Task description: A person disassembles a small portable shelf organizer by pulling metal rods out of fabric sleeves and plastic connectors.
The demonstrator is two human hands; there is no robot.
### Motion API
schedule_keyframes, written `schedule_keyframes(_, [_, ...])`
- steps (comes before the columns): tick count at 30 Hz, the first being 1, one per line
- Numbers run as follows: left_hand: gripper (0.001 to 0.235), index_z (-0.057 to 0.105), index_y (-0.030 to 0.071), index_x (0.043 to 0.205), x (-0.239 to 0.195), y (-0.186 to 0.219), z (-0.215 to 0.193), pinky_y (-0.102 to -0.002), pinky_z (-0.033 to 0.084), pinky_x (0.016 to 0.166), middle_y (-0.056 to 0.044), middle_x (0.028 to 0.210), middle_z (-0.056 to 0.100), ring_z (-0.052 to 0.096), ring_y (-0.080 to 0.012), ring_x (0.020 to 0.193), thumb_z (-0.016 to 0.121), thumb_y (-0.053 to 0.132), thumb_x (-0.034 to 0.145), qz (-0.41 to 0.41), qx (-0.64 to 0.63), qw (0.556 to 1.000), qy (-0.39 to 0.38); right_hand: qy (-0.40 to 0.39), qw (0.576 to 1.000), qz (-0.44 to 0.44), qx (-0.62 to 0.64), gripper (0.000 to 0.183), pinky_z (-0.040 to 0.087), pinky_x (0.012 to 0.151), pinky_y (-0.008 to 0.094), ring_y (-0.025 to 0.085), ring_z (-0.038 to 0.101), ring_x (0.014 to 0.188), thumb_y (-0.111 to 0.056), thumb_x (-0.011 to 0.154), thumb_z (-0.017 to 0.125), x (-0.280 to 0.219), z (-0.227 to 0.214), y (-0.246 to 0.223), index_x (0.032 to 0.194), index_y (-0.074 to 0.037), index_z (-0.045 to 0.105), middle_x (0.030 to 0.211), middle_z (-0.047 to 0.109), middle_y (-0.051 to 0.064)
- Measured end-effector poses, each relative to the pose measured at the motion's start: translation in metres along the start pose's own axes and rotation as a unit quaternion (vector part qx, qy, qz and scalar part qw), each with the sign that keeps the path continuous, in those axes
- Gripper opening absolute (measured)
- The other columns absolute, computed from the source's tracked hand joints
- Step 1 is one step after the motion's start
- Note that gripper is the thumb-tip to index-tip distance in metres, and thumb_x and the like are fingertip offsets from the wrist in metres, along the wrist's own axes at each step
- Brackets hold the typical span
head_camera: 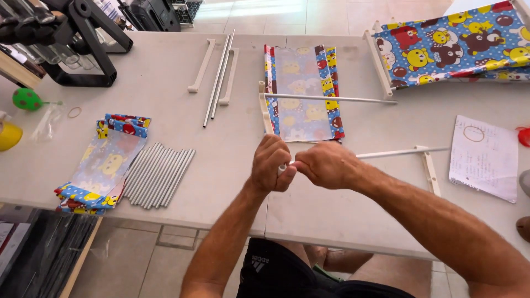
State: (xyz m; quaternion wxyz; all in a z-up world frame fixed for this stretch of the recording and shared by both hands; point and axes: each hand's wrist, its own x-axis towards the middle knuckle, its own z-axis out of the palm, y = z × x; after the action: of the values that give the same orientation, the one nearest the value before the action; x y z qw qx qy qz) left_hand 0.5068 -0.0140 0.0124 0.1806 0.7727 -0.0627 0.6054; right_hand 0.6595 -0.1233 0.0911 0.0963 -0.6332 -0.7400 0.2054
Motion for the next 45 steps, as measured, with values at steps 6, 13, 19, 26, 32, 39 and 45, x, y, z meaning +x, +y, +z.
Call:
schedule_keyframes(6, [0.045,0.043,0.017,0.071,0.021,0.006,0.002,-0.036,0.042,0.062,-0.002,0.063,0.042,0.043,-0.0215,0.056,0.045,0.047,0.105,-0.043,0.0,0.995,0.088,0.255,0.943,-0.11,-0.182,0.045,0.055,0.052,0.044,0.032,0.063,0.052,-0.053,0.105,0.045,0.003,0.009,-0.003,0.077,-0.018,0.048,0.056,0.054,0.004])
schedule_keyframes(13, [0.047,0.043,0.015,0.071,0.032,0.008,-0.001,-0.035,0.041,0.061,-0.003,0.063,0.043,0.044,-0.022,0.056,0.045,0.047,0.106,-0.05,-0.007,0.992,0.119,0.454,0.839,-0.167,-0.247,0.033,0.052,0.058,0.03,0.017,0.061,0.06,-0.046,0.106,0.052,0.012,0.028,0.005,0.082,-0.022,0.056,0.067,0.05,-0.003])
schedule_keyframes(19, [0.048,0.042,0.015,0.07,0.036,0.013,-0.009,-0.037,0.04,0.06,-0.004,0.062,0.041,0.043,-0.0243,0.054,0.048,0.047,0.105,-0.016,-0.025,0.997,0.077,-0.013,0.992,0.062,0.111,0.056,0.056,0.077,0.05,0.041,0.071,0.079,-0.049,0.106,0.039,-0.005,-0.04,-0.039,0.083,-0.013,0.075,0.074,0.073,0.019])
schedule_keyframes(26, [0.049,0.042,0.015,0.07,0.039,0.01,-0.013,-0.035,0.041,0.062,-0.004,0.062,0.044,0.045,-0.0239,0.055,0.047,0.048,0.106,-0.029,-0.016,0.995,0.099,0.261,0.956,-0.076,-0.111,0.043,0.052,0.059,0.052,0.042,0.065,0.064,-0.054,0.106,0.04,-0.003,0.001,-0.021,0.083,-0.02,0.055,0.064,0.059,0.011])
schedule_keyframes(32, [0.047,0.045,0.014,0.071,0.044,0.018,-0.006,-0.031,0.041,0.058,-0.003,0.063,0.044,0.045,-0.0177,0.057,0.046,0.045,0.106,-0.109,-0.079,0.979,0.155,0.486,0.788,-0.17,-0.337,0.036,0.053,0.06,0.031,0.019,0.062,0.059,-0.044,0.11,0.042,0.0,0.014,-0.012,0.087,-0.019,0.056,0.066,0.054,0.0])
schedule_keyframes(39, [0.049,0.043,0.014,0.069,0.042,0.025,-0.015,-0.036,0.041,0.061,-0.005,0.062,0.043,0.044,-0.0248,0.056,0.049,0.047,0.105,-0.038,-0.021,0.994,0.1,0.022,0.992,0.101,0.074,0.062,0.055,0.075,0.05,0.044,0.067,0.076,-0.064,0.102,0.038,-0.01,-0.041,-0.04,0.083,-0.015,0.071,0.069,0.067,0.02])
schedule_keyframes(45, [0.049,0.044,0.015,0.07,0.044,0.023,-0.017,-0.035,0.041,0.06,-0.005,0.062,0.044,0.045,-0.0215,0.056,0.047,0.049,0.105,-0.043,-0.025,0.991,0.125,0.151,0.986,0.026,-0.072,0.056,0.053,0.065,0.051,0.042,0.066,0.069,-0.061,0.105,0.035,-0.02,-0.021,-0.034,0.079,-0.017,0.059,0.062,0.06,0.014])
